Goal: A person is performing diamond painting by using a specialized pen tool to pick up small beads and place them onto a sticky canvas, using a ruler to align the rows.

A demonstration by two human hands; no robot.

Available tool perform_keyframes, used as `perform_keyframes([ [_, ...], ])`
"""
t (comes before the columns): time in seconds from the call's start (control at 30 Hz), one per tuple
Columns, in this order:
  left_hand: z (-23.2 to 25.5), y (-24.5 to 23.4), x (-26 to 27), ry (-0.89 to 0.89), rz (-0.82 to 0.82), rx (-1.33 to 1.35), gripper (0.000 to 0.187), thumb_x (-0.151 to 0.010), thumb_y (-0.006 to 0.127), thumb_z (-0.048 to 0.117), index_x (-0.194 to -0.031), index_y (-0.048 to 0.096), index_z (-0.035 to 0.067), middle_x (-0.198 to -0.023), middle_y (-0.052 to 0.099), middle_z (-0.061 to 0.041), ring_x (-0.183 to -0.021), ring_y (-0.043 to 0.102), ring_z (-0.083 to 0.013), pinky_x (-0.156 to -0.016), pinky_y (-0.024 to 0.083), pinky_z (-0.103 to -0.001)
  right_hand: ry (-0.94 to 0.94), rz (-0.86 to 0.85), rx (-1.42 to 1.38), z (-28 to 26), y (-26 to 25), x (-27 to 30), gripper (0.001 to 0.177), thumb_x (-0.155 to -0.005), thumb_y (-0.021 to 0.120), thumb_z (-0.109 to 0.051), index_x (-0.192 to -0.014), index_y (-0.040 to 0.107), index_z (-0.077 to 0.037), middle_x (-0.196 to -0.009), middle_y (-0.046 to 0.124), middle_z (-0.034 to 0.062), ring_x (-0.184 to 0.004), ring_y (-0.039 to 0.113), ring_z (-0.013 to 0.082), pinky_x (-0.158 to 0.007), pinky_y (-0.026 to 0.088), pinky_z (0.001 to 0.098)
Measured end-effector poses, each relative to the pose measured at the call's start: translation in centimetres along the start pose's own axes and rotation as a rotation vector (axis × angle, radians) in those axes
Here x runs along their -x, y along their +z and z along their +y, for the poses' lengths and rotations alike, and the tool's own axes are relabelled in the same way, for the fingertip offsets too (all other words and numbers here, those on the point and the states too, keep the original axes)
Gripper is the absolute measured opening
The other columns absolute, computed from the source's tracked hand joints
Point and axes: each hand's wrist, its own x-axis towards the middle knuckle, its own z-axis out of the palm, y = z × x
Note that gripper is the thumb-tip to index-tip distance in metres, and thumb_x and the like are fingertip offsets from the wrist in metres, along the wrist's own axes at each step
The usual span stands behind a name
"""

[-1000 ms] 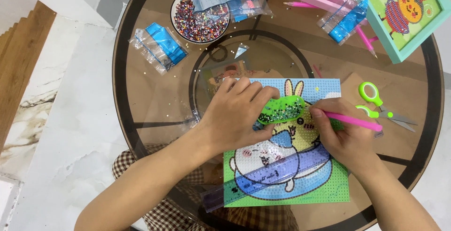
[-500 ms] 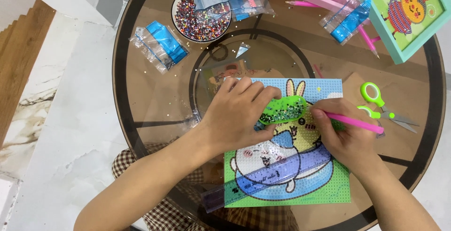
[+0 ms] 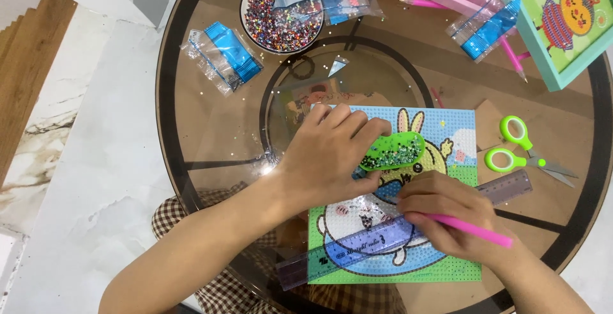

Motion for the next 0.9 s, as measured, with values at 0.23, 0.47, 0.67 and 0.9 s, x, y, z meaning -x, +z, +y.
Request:
perform_keyframes([
  [0.23,0.00,-0.02,-0.05,-0.019,-0.042,0.005,0.044,-0.072,0.068,0.038,-0.107,0.060,0.012,-0.087,0.058,-0.002,-0.083,0.052,-0.0239,-0.072,0.037,-0.039,0.022,-0.096,-0.005,0.20,0.22,-0.23,0.012,-0.090,0.053,-0.013,-0.093,0.061,-0.005,-0.088,0.066,0.0078,-0.080,0.066,0.0218,-0.073,0.055,0.0320],
  [0.47,0.01,-0.04,-0.06,-0.012,-0.028,0.003,0.042,-0.073,0.068,0.037,-0.106,0.059,0.013,-0.086,0.057,-0.002,-0.082,0.051,-0.0235,-0.070,0.036,-0.038,0.016,-0.117,0.019,0.19,0.19,-0.43,0.011,-0.091,0.054,-0.013,-0.094,0.060,-0.006,-0.090,0.066,0.0077,-0.081,0.065,0.0207,-0.072,0.053,0.0312],
  [0.67,0.03,-0.09,-0.07,-0.006,-0.016,-0.004,0.042,-0.073,0.069,0.037,-0.106,0.059,0.013,-0.085,0.057,-0.001,-0.082,0.051,-0.0234,-0.070,0.036,-0.038,0.038,-0.137,0.008,0.10,0.14,-0.47,0.012,-0.090,0.055,-0.012,-0.097,0.061,-0.005,-0.094,0.067,0.0080,-0.084,0.064,0.0214,-0.073,0.053,0.0319],
  [0.9,0.01,-0.10,-0.07,-0.006,-0.022,0.004,0.042,-0.073,0.069,0.036,-0.106,0.059,0.013,-0.086,0.057,-0.001,-0.083,0.051,-0.0232,-0.071,0.036,-0.038,0.020,-0.167,0.032,0.06,0.03,-0.56,0.013,-0.089,0.057,-0.013,-0.099,0.062,-0.005,-0.097,0.066,0.0077,-0.085,0.064,0.0210,-0.077,0.052,0.0328],
])
